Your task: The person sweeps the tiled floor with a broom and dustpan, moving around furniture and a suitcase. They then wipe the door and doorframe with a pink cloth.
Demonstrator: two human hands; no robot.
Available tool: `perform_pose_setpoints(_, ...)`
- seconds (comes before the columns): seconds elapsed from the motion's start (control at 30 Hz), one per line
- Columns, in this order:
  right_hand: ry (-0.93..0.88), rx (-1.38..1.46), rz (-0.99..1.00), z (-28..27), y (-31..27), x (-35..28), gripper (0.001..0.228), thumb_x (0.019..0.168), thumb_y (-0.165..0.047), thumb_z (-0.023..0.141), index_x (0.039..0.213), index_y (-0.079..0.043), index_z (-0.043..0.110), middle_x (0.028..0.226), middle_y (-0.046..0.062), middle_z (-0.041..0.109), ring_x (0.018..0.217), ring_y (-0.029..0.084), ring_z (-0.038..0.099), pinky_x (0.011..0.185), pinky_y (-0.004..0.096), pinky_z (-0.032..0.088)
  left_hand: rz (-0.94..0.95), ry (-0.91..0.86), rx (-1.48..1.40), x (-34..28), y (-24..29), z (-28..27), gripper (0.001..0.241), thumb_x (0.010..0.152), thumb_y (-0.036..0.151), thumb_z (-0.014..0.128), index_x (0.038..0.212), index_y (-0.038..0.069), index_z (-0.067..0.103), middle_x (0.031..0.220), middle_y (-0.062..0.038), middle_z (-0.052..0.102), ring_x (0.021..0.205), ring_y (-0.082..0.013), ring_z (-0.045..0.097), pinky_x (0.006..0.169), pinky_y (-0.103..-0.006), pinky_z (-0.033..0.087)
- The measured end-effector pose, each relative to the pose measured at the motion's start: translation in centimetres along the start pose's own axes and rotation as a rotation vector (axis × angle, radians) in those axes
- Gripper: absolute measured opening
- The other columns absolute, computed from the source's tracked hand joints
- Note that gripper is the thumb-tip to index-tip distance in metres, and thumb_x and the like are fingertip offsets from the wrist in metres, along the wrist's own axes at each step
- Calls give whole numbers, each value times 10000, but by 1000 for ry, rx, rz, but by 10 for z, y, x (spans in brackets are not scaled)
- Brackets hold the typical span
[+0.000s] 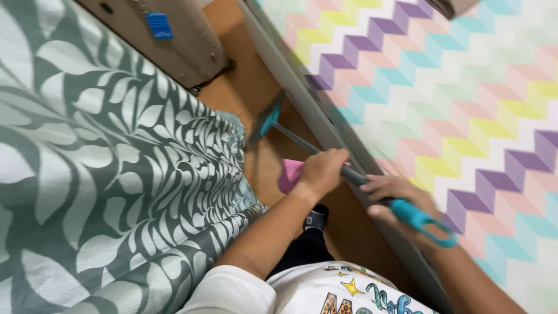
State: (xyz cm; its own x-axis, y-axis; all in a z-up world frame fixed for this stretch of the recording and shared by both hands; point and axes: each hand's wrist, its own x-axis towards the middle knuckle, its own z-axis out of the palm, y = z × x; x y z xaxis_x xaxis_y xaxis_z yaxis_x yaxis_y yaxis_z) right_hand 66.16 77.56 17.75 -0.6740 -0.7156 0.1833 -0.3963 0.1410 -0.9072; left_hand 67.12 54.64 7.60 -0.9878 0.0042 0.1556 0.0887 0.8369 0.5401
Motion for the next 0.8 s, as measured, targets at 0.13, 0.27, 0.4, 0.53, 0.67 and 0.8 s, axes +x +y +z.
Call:
perform_pose_setpoints(0.13,110,234,-28,-35,-23,39,189,923,-212,740,917,-40,662,1016,159,727,1118,309,693,1144,506,509,37,68,-35,29,25,-21,172,870,208,709,957,140,576,865,-113,682,846,-394,680,718,-543,517)
perform_pose_setpoints(0.27,103,648,-38,-47,-15,68,255,1043,-173,716,878,-31,584,778,127,611,849,250,585,1067,489,469,-53,61,-73,37,37,-27,221,875,215,752,965,139,565,862,-111,686,834,-369,698,696,-513,532)
perform_pose_setpoints(0.4,-66,781,-103,-72,-5,85,284,1039,-208,732,857,-38,596,655,80,545,694,212,485,865,411,442,-81,217,-84,25,56,-30,347,786,224,806,997,107,557,864,-116,682,840,-371,695,687,-494,530)
perform_pose_setpoints(0.53,-252,928,-138,-103,-1,114,276,920,-299,752,899,-40,657,560,71,540,608,217,466,671,393,447,-162,246,-220,9,69,-18,305,850,237,795,1011,122,563,868,-104,680,845,-338,703,719,-457,548)
perform_pose_setpoints(0.67,-408,1053,-101,-103,12,126,263,952,-279,753,932,-35,656,602,94,571,624,226,509,675,397,461,-424,202,-286,-10,83,3,248,908,314,742,1022,145,602,927,-117,708,872,-367,698,729,-508,534)
perform_pose_setpoints(0.8,-428,979,-96,-50,-39,131,171,977,-204,719,1020,-70,622,852,96,615,822,238,603,812,412,498,-666,218,-258,-31,80,19,293,942,392,682,1039,133,585,977,-129,719,924,-379,694,766,-535,513)
